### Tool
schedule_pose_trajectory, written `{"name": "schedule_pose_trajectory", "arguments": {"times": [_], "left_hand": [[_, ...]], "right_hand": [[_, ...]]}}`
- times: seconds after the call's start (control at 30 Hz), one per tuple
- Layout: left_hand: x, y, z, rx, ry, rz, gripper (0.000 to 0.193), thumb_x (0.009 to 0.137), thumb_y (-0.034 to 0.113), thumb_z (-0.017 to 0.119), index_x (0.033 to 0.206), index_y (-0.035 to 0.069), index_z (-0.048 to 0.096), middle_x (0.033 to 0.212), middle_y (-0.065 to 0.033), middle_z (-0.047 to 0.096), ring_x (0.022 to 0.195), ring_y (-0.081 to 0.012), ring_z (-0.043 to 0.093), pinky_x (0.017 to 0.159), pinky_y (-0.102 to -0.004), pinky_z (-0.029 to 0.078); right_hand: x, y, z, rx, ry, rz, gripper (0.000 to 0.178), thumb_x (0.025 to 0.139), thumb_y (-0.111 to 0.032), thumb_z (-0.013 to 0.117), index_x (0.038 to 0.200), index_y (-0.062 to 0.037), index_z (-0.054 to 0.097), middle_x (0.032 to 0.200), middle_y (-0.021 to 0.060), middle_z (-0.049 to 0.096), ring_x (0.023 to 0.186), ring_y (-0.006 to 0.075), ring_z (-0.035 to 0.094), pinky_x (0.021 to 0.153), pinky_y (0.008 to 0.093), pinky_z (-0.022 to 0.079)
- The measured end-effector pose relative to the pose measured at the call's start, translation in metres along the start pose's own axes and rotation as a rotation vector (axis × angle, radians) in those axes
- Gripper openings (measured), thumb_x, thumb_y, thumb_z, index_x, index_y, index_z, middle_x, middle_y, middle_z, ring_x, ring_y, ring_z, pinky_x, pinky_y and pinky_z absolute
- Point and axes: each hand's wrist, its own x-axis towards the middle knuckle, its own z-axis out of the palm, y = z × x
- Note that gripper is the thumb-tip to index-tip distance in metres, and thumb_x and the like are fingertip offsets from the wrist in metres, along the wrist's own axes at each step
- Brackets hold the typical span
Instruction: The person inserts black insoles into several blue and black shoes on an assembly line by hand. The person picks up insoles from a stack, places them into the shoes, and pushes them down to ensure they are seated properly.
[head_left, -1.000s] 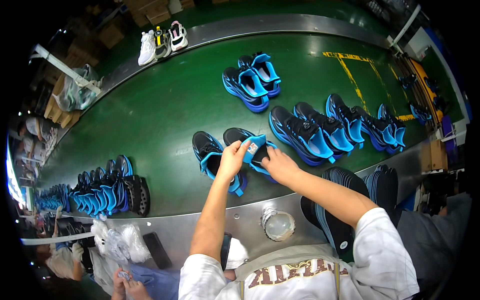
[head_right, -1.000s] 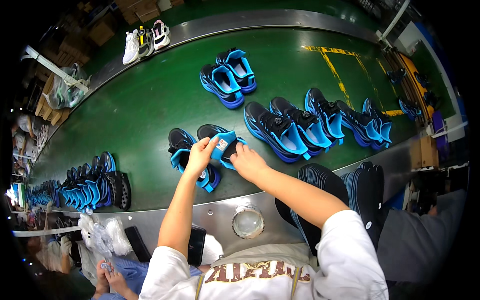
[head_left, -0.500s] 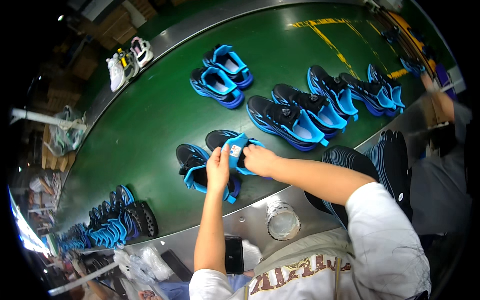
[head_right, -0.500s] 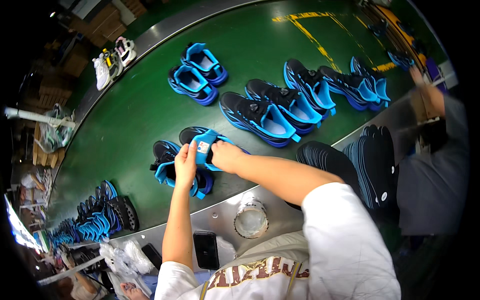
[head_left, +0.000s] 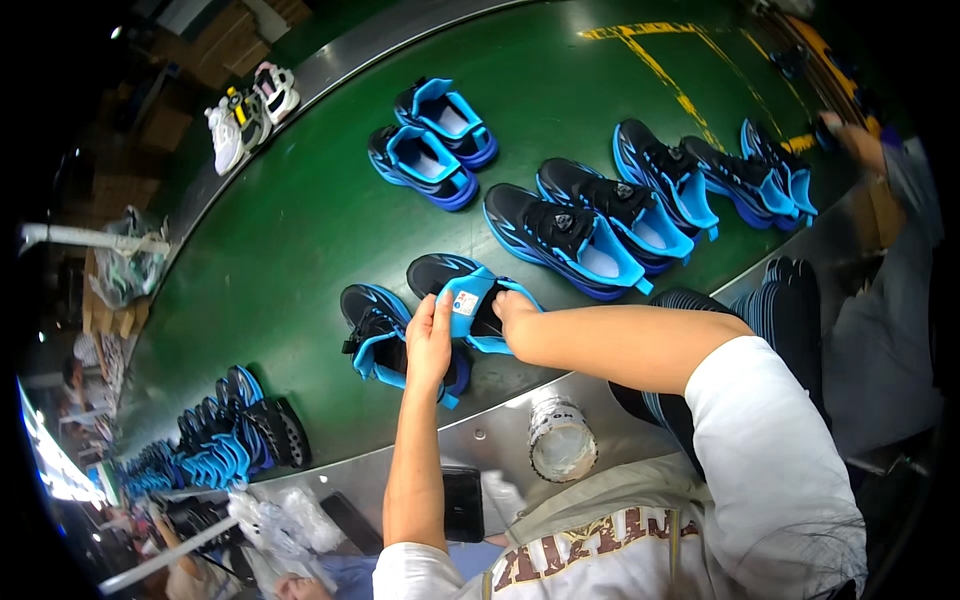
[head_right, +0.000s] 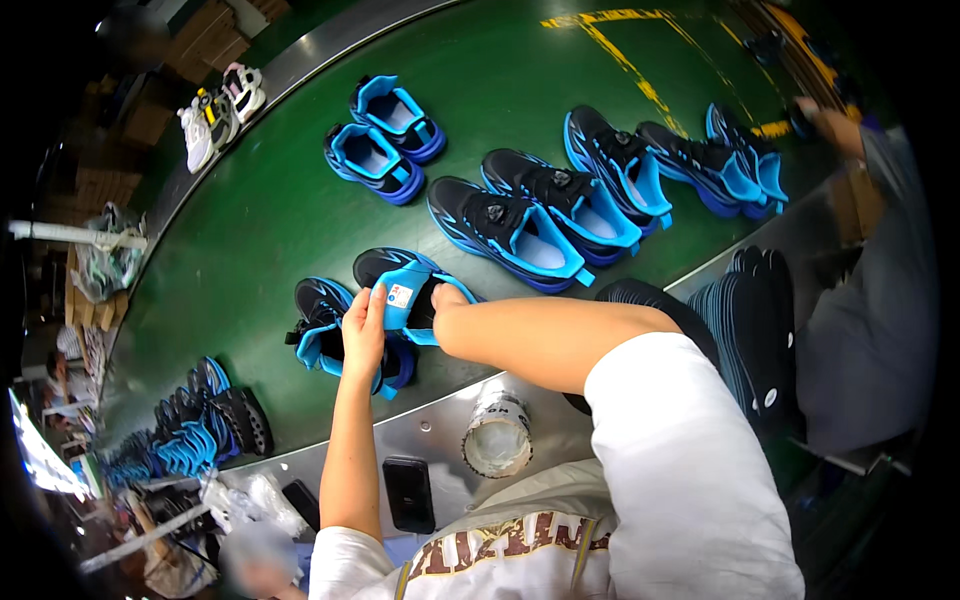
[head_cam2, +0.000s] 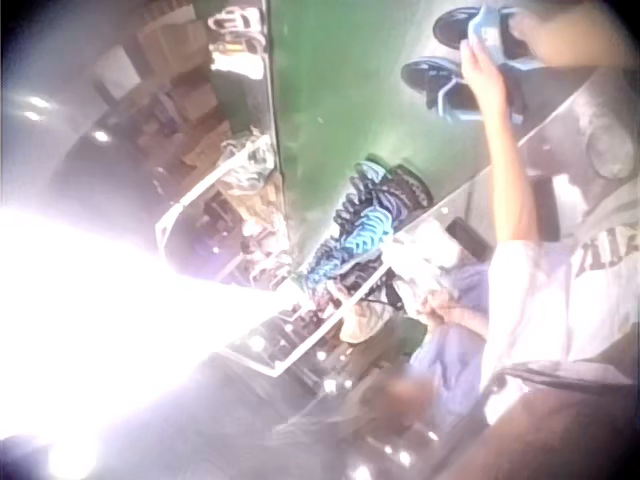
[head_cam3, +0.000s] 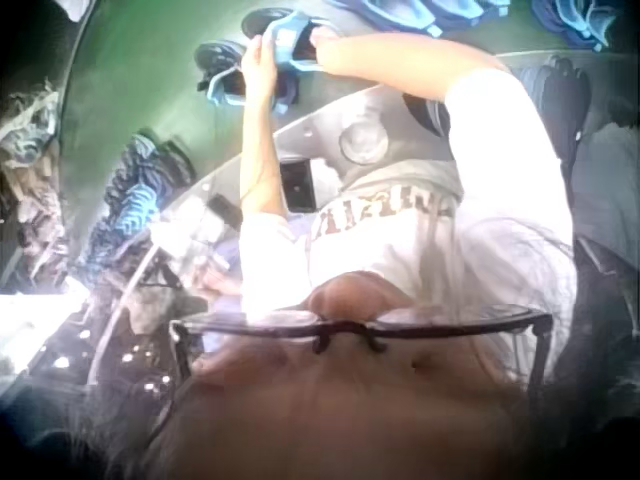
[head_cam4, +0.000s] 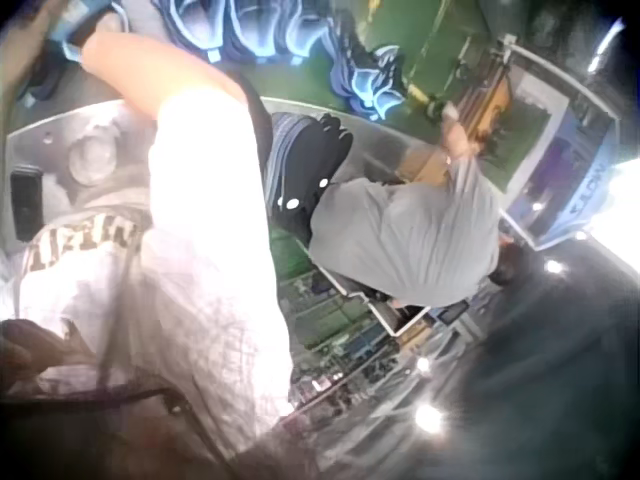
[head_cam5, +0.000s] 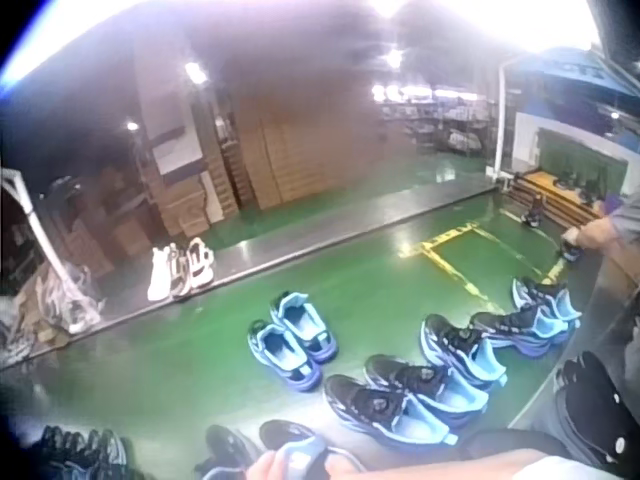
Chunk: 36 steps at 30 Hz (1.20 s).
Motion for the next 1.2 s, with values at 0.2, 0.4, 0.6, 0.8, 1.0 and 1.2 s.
{"name": "schedule_pose_trajectory", "arguments": {"times": [0.2, 0.4, 0.6, 0.8, 1.0, 1.2], "left_hand": [[-0.001, -0.003, 0.009, 0.089, 0.106, 0.077, 0.026, 0.086, 0.021, 0.052, 0.081, -0.004, 0.05, 0.062, -0.008, 0.048, 0.059, -0.0186, 0.043, 0.058, -0.0287, 0.039], [-0.002, -0.008, 0.007, 0.398, 0.33, 0.514, 0.031, 0.079, 0.008, 0.057, 0.107, 0.002, 0.044, 0.105, -0.0213, 0.042, 0.083, -0.0402, 0.053, 0.068, -0.0424, 0.045], [-0.005, 0.004, 0.011, 0.581, 0.131, 0.538, 0.031, 0.074, 0.007, 0.061, 0.099, -0.001, 0.046, 0.109, -0.0197, 0.044, 0.078, -0.0369, 0.056, 0.067, -0.0397, 0.047], [-0.054, 0.013, 0.023, 0.724, 0.166, 0.608, 0.03, 0.072, 0.008, 0.064, 0.097, 0.0, 0.051, 0.111, -0.0197, 0.046, 0.067, -0.0317, 0.054, 0.063, -0.037, 0.045], [-0.043, -0.007, 0.001, 0.861, 0.303, 0.523, 0.013, 0.074, 0.011, 0.062, 0.078, 0.0, 0.057, 0.101, -0.0192, 0.056, 0.057, -0.0262, 0.055, 0.051, -0.0348, 0.042], [0.001, 0.04, -0.078, 0.94, 0.627, 0.632, 0.013, 0.076, 0.009, 0.061, 0.068, 0.002, 0.054, 0.106, -0.0118, 0.058, 0.072, -0.0273, 0.059, 0.061, -0.0349, 0.046]], "right_hand": [[0.028, 0.0, 0.024, -0.11, 0.116, -0.077, 0.026, 0.081, -0.021, 0.046, 0.098, -0.0112, 0.063, 0.096, 0.0021, 0.061, 0.096, 0.0167, 0.052, 0.078, 0.0293, 0.036], [-0.038, 0.003, -0.029, 0.322, -0.232, -0.151, 0.052, 0.082, -0.034, 0.026, 0.088, -0.0011, 0.066, 0.094, 0.0137, 0.062, 0.097, 0.0204, 0.055, 0.107, 0.039, 0.003], [-0.05, -0.012, 0.023, 0.421, 0.523, 0.025, 0.03, 0.079, -0.027, 0.047, 0.081, -0.0003, 0.062, 0.09, 0.011, 0.058, 0.094, 0.0222, 0.052, 0.1, 0.0393, 0.022], [-0.096, -0.057, 0.08, 0.835, 0.914, 0.267, 0.018, 0.071, -0.012, 0.065, 0.081, 0.0013, 0.058, 0.097, 0.0161, 0.048, 0.087, 0.0316, 0.051, 0.073, 0.0366, 0.045], [-0.078, -0.06, 0.064, 0.824, 1.11, 0.217, 0.022, 0.075, -0.013, 0.062, 0.091, 0.0004, 0.055, 0.104, 0.0202, 0.047, 0.091, 0.034, 0.051, 0.077, 0.0382, 0.045], [-0.154, -0.052, 0.033, 0.821, 1.124, 0.298, 0.036, 0.075, -0.013, 0.062, 0.109, -0.0028, 0.054, 0.109, 0.0172, 0.05, 0.096, 0.0313, 0.052, 0.082, 0.039, 0.043]]}}
